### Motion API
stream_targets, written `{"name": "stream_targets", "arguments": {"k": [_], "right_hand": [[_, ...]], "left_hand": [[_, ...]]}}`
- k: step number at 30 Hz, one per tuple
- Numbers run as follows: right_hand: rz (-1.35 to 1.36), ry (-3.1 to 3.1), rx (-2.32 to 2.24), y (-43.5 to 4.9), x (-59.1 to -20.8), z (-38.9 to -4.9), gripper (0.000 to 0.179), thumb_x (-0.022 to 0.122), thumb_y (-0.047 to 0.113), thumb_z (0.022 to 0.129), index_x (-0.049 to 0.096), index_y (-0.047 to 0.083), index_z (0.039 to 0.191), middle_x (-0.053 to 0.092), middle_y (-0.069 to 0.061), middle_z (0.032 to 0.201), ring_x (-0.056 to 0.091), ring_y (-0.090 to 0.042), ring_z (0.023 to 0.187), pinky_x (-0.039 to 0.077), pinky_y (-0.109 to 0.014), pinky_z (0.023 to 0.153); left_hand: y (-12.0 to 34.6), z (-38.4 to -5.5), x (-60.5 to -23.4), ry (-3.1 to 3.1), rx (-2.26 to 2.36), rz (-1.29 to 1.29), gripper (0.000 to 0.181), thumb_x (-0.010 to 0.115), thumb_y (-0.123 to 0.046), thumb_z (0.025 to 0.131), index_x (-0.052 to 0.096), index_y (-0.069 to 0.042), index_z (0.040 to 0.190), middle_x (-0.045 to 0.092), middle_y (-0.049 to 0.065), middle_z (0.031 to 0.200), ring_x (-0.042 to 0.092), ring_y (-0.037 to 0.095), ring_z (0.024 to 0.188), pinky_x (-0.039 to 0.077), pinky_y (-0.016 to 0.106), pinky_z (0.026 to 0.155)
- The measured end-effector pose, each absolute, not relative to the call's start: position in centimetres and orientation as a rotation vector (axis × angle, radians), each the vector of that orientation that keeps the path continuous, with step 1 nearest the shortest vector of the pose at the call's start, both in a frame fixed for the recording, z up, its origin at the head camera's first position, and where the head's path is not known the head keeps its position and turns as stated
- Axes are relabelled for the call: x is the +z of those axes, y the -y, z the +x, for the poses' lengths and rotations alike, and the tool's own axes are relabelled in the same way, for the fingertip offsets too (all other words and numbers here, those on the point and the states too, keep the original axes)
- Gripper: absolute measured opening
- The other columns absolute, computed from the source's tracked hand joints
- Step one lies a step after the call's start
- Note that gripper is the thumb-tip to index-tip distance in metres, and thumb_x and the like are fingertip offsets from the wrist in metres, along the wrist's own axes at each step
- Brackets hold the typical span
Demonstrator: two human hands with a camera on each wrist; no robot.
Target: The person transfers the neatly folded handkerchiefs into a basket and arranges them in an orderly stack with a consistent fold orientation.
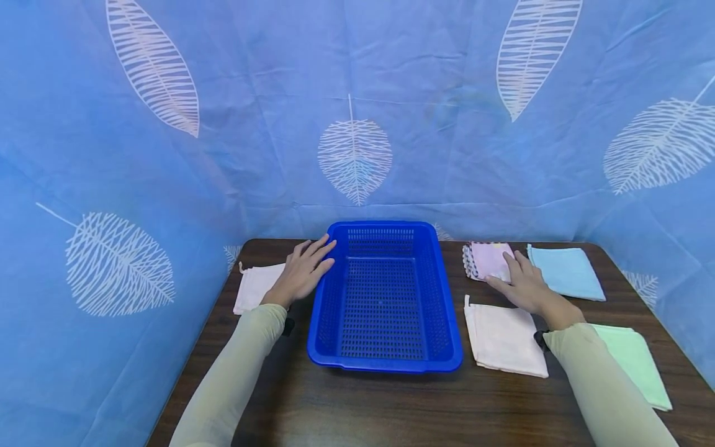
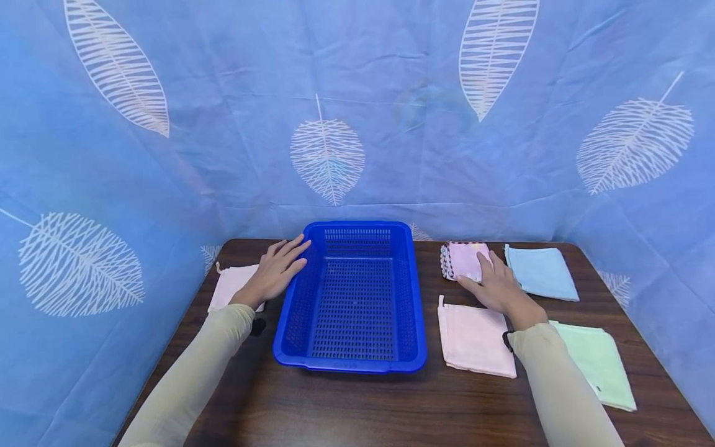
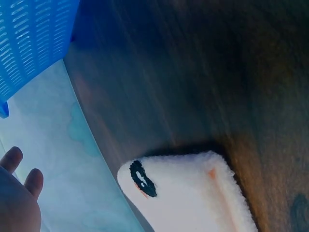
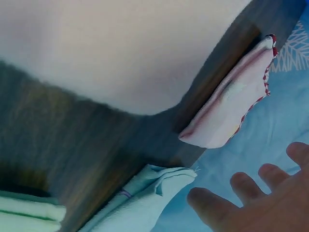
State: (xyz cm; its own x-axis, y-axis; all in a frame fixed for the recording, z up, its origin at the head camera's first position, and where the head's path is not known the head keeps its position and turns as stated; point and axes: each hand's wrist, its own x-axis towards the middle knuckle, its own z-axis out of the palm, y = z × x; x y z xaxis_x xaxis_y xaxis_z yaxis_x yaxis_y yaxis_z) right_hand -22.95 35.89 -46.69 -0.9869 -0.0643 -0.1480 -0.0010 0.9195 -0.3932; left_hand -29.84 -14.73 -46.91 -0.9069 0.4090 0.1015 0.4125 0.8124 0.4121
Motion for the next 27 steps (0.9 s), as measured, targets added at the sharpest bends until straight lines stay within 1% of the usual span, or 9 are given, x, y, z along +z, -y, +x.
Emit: {"name": "stream_targets", "arguments": {"k": [7,13,20,22,27], "right_hand": [[-0.041,-2.926,-0.612,-36.0,-46.7,-22.0,0.099,0.041,0.063,0.102,0.003,-0.007,0.160,0.004,-0.045,0.158,0.007,-0.068,0.142,0.014,-0.082,0.109],[-0.078,-2.935,-0.665,-35.8,-47.4,-21.0,0.097,0.042,0.061,0.102,0.007,-0.009,0.159,0.005,-0.046,0.158,0.006,-0.067,0.142,0.011,-0.081,0.109],[-0.088,-2.941,-0.774,-36.0,-48.7,-20.4,0.093,0.045,0.056,0.103,0.011,-0.011,0.159,0.004,-0.044,0.159,0.004,-0.064,0.145,0.007,-0.081,0.110],[-0.068,-2.926,-0.794,-36.0,-49.0,-20.1,0.094,0.046,0.056,0.103,0.011,-0.011,0.158,0.002,-0.044,0.159,0.003,-0.065,0.145,0.007,-0.081,0.110],[0.007,-2.866,-0.797,-36.0,-49.2,-19.4,0.100,0.046,0.059,0.102,0.004,-0.011,0.159,0.000,-0.045,0.159,0.003,-0.069,0.142,0.011,-0.082,0.109]], "left_hand": [[14.5,-29.9,-47.0,3.015,-0.675,-0.663,0.059,0.023,-0.062,0.106,0.020,-0.043,0.162,0.013,-0.015,0.173,0.016,0.037,0.158,0.015,0.070,0.122],[14.4,-30.0,-47.1,3.044,-0.691,-0.657,0.059,0.022,-0.064,0.106,0.016,-0.046,0.161,0.010,-0.018,0.172,0.017,0.038,0.158,0.016,0.069,0.122],[14.5,-29.9,-46.6,3.064,-0.742,-0.673,0.061,0.024,-0.062,0.106,0.018,-0.042,0.163,0.009,-0.015,0.173,0.017,0.039,0.157,0.015,0.070,0.121],[14.5,-29.9,-46.5,3.071,-0.742,-0.673,0.061,0.024,-0.063,0.106,0.017,-0.041,0.163,0.009,-0.015,0.173,0.017,0.039,0.157,0.015,0.070,0.121],[14.6,-29.8,-46.5,3.072,-0.760,-0.663,0.062,0.022,-0.065,0.105,0.017,-0.044,0.162,0.008,-0.017,0.173,0.019,0.038,0.156,0.017,0.070,0.121]]}}
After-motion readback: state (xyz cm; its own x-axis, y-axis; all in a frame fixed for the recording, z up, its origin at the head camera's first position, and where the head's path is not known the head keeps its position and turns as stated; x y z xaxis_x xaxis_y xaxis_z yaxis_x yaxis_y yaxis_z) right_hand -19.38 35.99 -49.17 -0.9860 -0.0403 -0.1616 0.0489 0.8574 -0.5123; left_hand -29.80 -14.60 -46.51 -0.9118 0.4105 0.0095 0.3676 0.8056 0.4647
